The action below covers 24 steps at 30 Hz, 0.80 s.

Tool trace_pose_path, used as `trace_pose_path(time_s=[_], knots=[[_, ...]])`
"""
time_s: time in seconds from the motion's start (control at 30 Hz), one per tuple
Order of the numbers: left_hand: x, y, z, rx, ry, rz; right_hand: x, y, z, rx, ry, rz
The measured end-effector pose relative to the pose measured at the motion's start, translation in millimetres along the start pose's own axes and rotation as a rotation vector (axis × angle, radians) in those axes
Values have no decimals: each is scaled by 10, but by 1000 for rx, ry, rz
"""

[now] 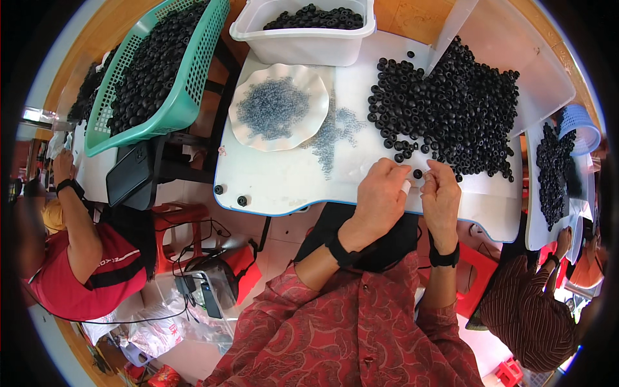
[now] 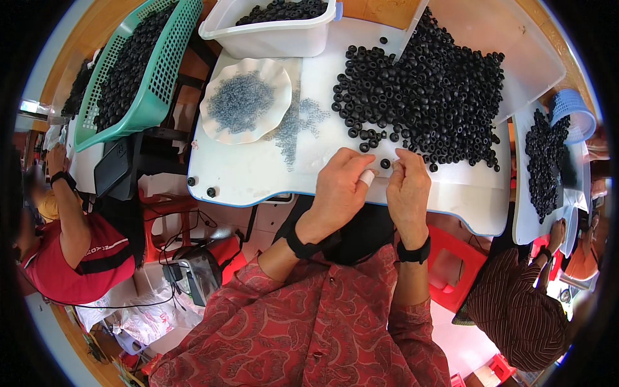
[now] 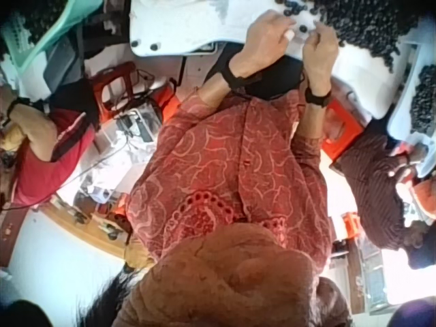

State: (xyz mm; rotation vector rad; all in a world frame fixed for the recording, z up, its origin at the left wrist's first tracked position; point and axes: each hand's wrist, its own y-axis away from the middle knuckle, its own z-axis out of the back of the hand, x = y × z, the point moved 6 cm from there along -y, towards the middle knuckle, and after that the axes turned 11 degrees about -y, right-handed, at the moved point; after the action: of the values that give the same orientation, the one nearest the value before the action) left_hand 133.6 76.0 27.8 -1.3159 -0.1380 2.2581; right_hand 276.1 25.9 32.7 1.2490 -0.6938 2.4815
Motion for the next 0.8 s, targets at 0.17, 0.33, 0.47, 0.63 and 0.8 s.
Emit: trace_pose_path(time_s=[0.17,0.33,0.47,0.63,0.8], knots=[[-174,-94,-148,92,-256,-128,-116,134,72,-55,-222,-248],[-211,-108,-266,197,-427,-214,-153,251,173,-106,-278,-269],[-188,-89,-274,183,-419,-239,-173,308,206,-120,-285,-280],[-168,-66,-247,134,-339,-253,-215,361,202,-145,-340,-278],[-65,-20,-136,32,-78,-203,-196,432,165,-126,-406,-297]])
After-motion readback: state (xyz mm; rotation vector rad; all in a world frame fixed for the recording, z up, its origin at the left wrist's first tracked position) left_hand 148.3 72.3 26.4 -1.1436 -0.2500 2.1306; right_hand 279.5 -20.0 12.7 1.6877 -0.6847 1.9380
